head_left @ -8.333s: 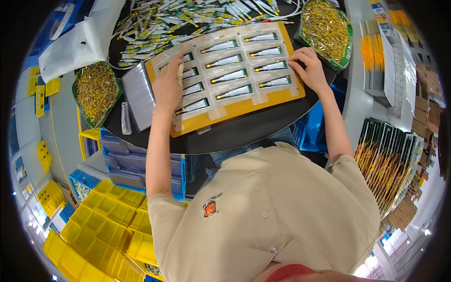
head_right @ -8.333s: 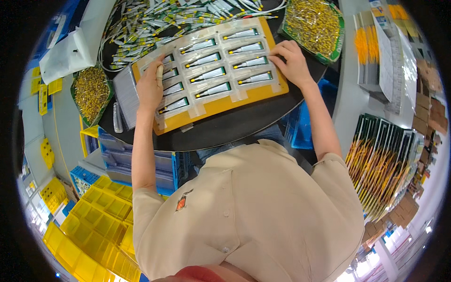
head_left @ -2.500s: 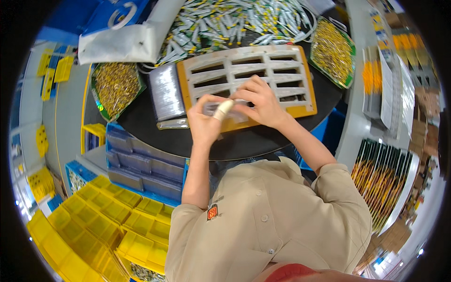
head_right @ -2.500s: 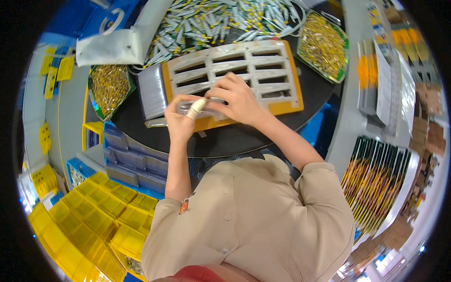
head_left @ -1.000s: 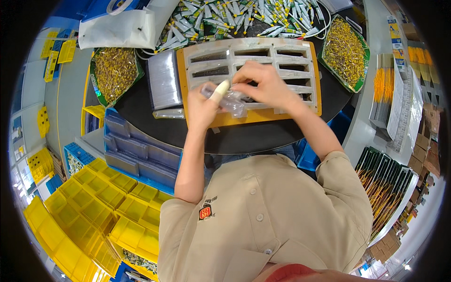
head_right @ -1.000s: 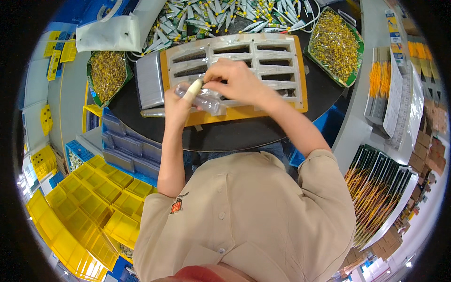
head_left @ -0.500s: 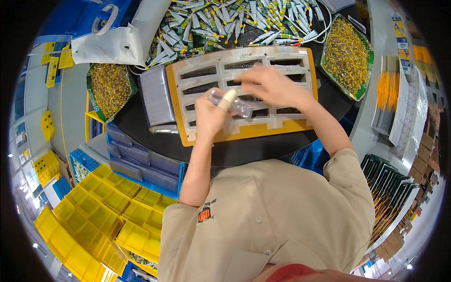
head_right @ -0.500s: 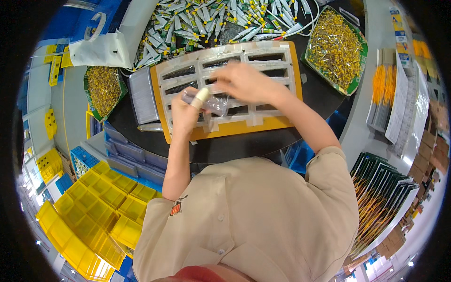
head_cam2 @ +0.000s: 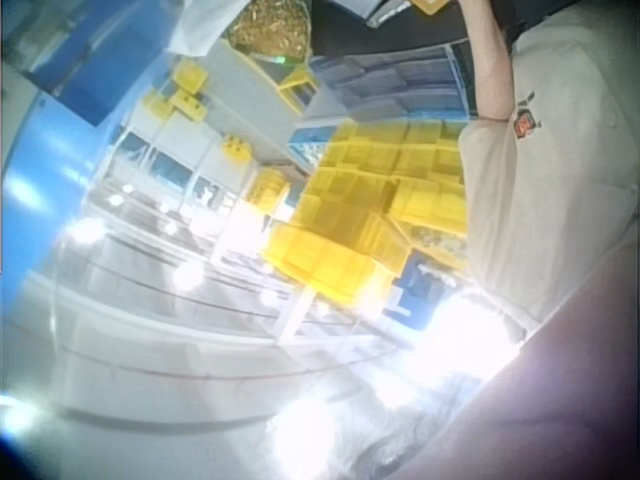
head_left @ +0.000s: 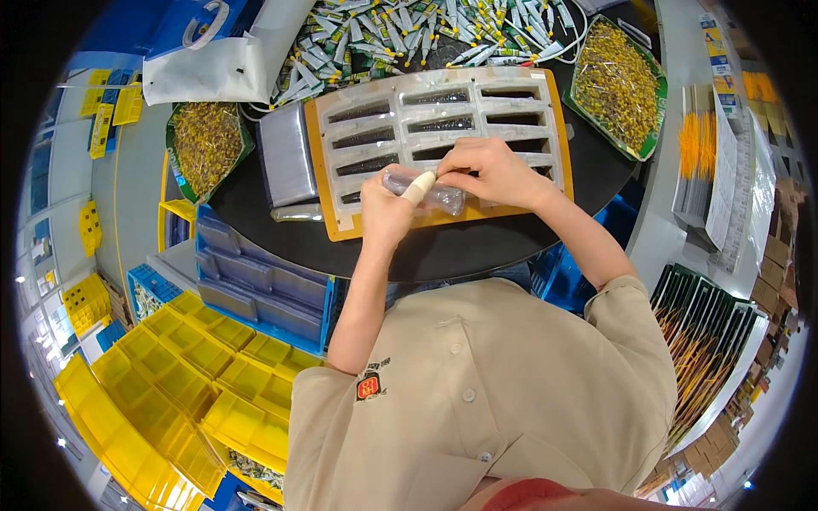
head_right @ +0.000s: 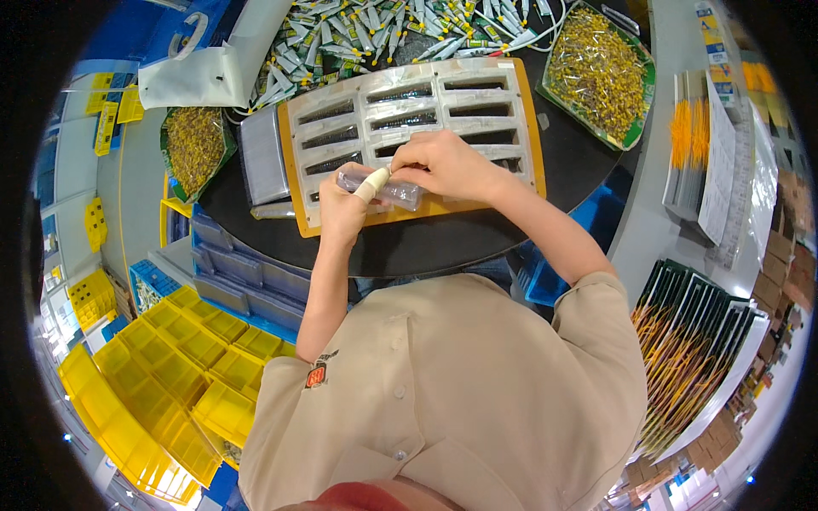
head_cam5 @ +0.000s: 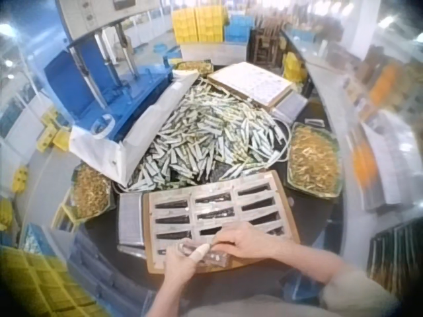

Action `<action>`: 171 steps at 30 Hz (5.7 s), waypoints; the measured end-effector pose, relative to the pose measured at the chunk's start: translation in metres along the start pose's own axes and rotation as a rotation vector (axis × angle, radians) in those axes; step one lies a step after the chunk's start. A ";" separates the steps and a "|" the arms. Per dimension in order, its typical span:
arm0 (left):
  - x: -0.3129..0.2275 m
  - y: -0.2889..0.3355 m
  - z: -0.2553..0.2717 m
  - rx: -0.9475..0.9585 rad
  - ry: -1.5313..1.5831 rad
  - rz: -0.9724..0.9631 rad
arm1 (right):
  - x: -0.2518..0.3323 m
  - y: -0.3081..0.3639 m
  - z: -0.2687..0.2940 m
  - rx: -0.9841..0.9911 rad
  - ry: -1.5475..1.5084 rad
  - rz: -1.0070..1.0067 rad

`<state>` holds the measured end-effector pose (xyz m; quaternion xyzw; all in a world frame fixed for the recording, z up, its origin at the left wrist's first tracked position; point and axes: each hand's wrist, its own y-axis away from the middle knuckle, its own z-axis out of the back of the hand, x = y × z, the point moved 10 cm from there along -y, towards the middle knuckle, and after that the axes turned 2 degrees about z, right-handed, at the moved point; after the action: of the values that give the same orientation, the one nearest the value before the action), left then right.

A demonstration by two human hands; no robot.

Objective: The person assembles small electronic components by placing them into a yellow tray with multiple slots. They pick up components from a pile, align them, and insert them into the tray, repeating this process throughout the clip.

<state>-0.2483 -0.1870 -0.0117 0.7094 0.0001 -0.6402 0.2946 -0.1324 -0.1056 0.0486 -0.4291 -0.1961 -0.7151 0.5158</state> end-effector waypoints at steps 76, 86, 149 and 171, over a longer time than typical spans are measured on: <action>-0.022 -0.050 -0.107 0.052 -0.050 0.044 | -0.060 0.036 0.125 -0.222 0.264 -0.048; -0.007 -0.010 -0.123 0.189 -0.062 0.056 | -0.054 0.055 0.116 -0.275 0.519 -0.109; -0.124 -0.232 -0.030 0.267 -1.472 -1.114 | -0.096 -0.044 0.128 -0.242 0.763 0.142; -0.088 -0.058 0.042 0.211 -0.886 -0.994 | -0.103 -0.136 0.062 -0.068 0.798 0.155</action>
<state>-0.3243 -0.1232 0.0437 0.3201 0.1434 -0.9269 -0.1337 -0.2196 0.0511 0.0206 -0.1481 0.0760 -0.7905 0.5894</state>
